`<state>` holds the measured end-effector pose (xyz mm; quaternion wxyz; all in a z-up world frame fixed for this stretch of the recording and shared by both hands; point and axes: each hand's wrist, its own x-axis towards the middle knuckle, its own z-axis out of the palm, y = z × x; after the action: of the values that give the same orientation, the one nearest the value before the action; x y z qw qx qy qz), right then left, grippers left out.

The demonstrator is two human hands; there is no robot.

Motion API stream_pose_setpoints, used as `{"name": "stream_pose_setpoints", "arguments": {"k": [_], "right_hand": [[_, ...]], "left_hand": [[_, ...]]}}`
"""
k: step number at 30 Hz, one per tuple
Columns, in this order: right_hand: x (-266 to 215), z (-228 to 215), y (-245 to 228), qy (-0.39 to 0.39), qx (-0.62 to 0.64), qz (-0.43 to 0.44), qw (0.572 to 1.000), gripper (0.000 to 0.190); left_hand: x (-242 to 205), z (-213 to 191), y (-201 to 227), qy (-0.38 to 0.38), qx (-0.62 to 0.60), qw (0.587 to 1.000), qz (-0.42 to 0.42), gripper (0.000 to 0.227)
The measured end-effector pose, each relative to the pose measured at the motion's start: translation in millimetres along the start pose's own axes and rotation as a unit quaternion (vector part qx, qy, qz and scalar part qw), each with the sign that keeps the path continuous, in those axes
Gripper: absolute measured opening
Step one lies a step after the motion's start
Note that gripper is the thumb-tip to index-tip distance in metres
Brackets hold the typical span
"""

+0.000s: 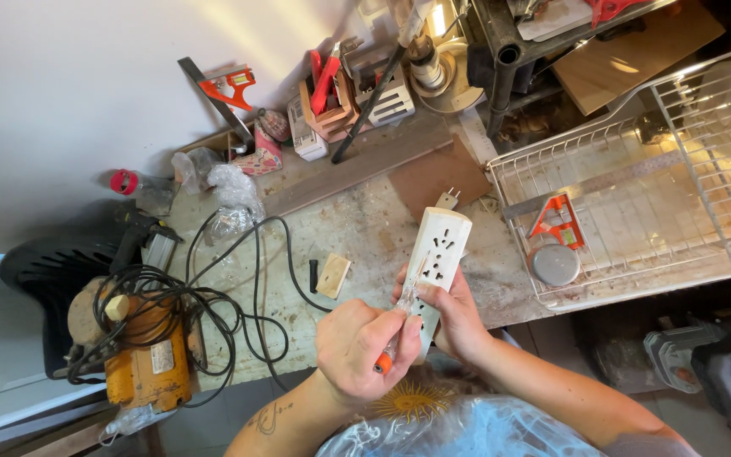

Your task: Disassembling and inspecting a power strip for repair using a small screwdriver to pry open the casing.

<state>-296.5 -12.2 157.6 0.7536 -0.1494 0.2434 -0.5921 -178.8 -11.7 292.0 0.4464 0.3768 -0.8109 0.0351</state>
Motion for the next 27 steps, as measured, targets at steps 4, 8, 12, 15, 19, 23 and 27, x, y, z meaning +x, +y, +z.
{"name": "stream_pose_setpoints", "arguments": {"k": [4, 8, 12, 15, 19, 23, 27], "right_hand": [[0.6, -3.0, 4.8, 0.002, 0.016, -0.007, 1.000, 0.035], [0.5, -2.9, 5.6, 0.011, -0.014, -0.020, 1.000, 0.033], [0.1, -1.7, 4.5, 0.029, -0.051, -0.033, 0.998, 0.037], [0.0, -1.5, 2.2, 0.023, -0.066, -0.042, 0.997, 0.038], [-0.1, -7.3, 5.7, 0.037, -0.036, -0.020, 0.998, 0.043], [-0.2, -9.7, 4.9, 0.021, -0.011, -0.012, 1.000, 0.039], [1.5, -14.8, 9.7, 0.042, 0.037, 0.021, 0.998, 0.034]], "left_hand": [[6.8, 0.0, 0.0, -0.011, -0.005, 1.000, 0.007, 0.006], [9.9, 0.3, 0.7, -0.010, -0.004, 1.000, 0.020, 0.009], [10.8, 0.8, 0.9, -0.020, -0.002, 1.000, 0.020, 0.009], [10.0, 0.6, 1.6, -0.027, -0.011, 0.999, 0.012, 0.010], [12.3, -2.3, 4.1, -0.028, -0.025, 0.999, 0.010, 0.012], [12.7, -9.4, 5.6, -0.057, -0.028, 0.998, -0.002, 0.012], [19.4, -16.6, 8.3, -0.092, -0.027, 0.995, -0.004, 0.011]]}}
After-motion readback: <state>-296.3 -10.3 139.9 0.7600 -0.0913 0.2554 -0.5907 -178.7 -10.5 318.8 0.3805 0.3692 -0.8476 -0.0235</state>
